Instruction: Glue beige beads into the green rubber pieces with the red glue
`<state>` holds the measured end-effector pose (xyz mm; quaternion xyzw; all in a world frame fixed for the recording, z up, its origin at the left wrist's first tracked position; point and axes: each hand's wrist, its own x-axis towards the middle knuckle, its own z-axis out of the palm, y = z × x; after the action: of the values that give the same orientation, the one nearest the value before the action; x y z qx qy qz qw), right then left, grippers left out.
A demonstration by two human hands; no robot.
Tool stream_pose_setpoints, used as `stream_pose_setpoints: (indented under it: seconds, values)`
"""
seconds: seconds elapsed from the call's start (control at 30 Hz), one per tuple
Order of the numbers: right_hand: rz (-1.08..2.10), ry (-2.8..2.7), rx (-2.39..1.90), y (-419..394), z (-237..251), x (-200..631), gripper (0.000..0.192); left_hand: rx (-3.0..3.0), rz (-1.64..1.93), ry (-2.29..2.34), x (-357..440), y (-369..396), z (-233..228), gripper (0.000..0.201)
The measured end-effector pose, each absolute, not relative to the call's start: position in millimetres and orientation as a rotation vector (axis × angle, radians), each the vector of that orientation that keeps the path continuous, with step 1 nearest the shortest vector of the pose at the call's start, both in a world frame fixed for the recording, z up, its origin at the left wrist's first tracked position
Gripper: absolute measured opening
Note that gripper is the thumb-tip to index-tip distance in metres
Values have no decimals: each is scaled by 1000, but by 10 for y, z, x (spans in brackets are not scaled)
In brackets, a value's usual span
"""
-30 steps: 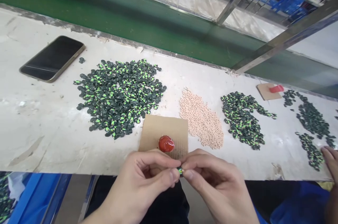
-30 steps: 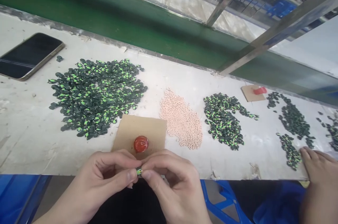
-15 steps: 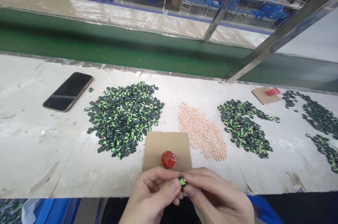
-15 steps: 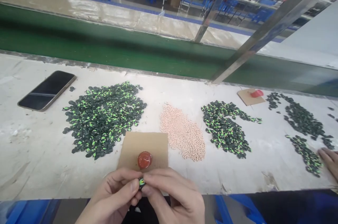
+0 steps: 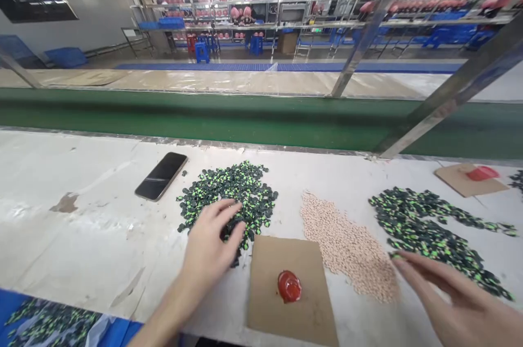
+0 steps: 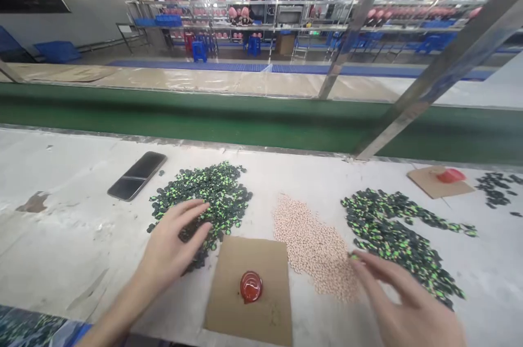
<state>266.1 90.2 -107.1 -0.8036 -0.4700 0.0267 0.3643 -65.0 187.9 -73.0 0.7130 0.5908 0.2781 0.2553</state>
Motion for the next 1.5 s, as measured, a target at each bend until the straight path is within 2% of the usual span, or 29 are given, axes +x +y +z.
stream_pose_setpoints:
  seconds: [0.1, 0.3, 0.43, 0.6, 0.73, 0.87, 0.97, 1.1, 1.27, 1.4, 1.5]
  values:
    - [-48, -1267, -2146, 1037, -1101, 3083, 33, 2072, 656, 1611, -780, 2212, -740, 34]
    - [-143, -1346, -2106, 1151, -1096, 3206, 58, 2165, 552, 1581, -687, 2354, -777, 28]
    - [-134, -1520, -2004, 1143, -1139, 2957, 49, 2114, 576, 1580, -726, 2411, -774, 31]
    - [78, -1807, -1824, 1229, -1149, 2449, 23, 1955, 682, 1611, -765, 2287, -662, 41]
    - [139, -1880, -1754, 1323, -1168, 2280, 31, 1366, 920, 1547, -718, 1997, -603, 34]
    - [177, -1868, -1722, 1367, -1167, 2275, 35, 871, 1019, 1404, -619, 1770, -637, 49]
    - [214, -1802, -1726, 1372, -1139, 2274, 33, 853, 992, 1386, -549, 1688, -646, 53]
    - [312, -1678, -1730, 1367, -1089, 2267, 29, 973, 928, 1345, -499, 1638, -615, 47]
    - [475, -1368, -1684, 1246, -1026, 2277, 13, 932, 935, 1338, -487, 1580, -598, 32]
    - [652, -1107, -1589, 1034, -958, 2182, 24, 882, 1020, 1247, -355, 1467, -527, 11]
    - [924, -868, -1410, 901, -865, 1965, 26, 937, 1088, 1160, -148, 1343, -483, 12]
